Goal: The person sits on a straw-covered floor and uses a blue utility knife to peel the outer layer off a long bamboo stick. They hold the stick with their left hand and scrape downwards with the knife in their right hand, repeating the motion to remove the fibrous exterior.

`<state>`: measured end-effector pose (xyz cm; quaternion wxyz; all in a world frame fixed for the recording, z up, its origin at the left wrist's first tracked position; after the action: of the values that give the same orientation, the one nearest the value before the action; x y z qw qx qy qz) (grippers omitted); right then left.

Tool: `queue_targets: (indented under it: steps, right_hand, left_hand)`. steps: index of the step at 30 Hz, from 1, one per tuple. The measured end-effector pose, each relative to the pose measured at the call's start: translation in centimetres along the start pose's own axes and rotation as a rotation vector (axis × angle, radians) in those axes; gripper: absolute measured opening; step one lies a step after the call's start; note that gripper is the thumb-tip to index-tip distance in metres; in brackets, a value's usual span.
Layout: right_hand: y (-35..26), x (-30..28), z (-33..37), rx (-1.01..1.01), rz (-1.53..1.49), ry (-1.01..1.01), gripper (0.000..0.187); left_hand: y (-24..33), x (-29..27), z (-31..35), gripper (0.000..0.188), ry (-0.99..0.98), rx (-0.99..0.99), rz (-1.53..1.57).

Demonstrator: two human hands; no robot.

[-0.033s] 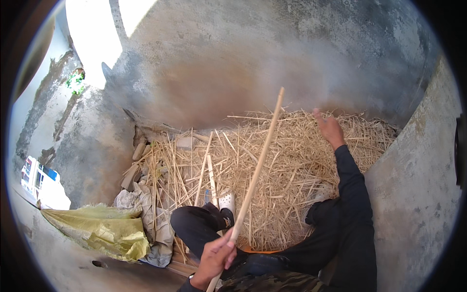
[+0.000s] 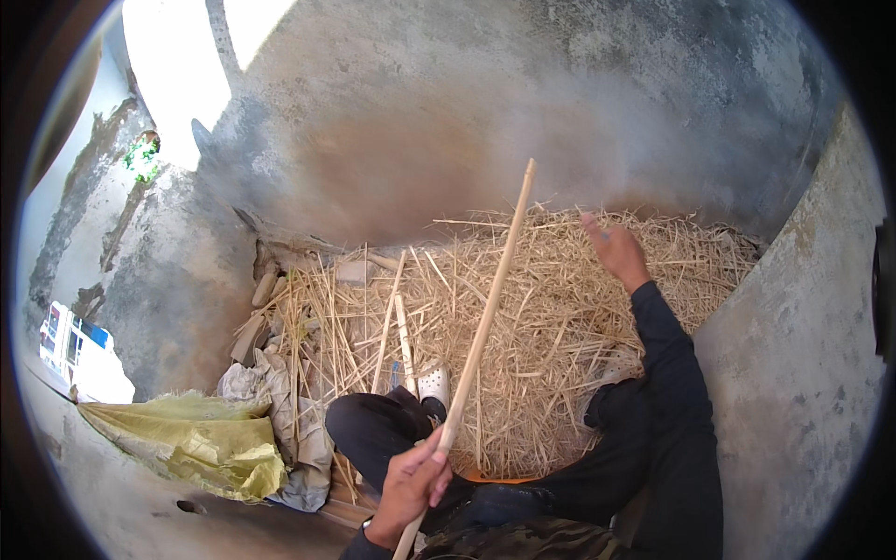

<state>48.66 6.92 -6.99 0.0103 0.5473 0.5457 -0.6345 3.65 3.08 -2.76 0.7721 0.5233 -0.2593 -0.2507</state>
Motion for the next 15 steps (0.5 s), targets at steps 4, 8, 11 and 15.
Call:
queue_targets:
  steps: [4,8,11,15]
  right_hand:
    - [-10.7,3.8,10.1,-0.434,-0.065,-0.204,0.076]
    - [-12.5,4.2,14.4,-0.604,0.028,-0.164,0.077]
    - [-10.0,4.4,10.2,-0.421,0.039,-0.1,0.076]
    - [-11.0,4.7,12.3,-0.513,0.004,-0.114,0.077]
  left_hand:
    - [1.0,-0.1,-2.1,0.045,-0.035,0.074,0.081]
    - [1.6,0.7,-2.5,0.045,-0.066,0.051,0.142]
    - [1.1,1.2,-2.2,0.046,-0.059,0.02,0.188]
    - [1.1,1.3,-2.6,0.046,-0.064,0.005,0.229]
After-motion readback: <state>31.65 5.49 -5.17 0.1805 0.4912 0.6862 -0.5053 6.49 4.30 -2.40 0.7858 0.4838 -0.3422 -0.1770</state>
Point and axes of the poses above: each hand's wrist, its own z-axis away from the middle knuckle, its own x-axis out of the palm, y = z × x, the point moved 4 cm from there along -z, towards the middle knuckle, and after that the axes turned 2 degrees about x, right-handed, at the moved point
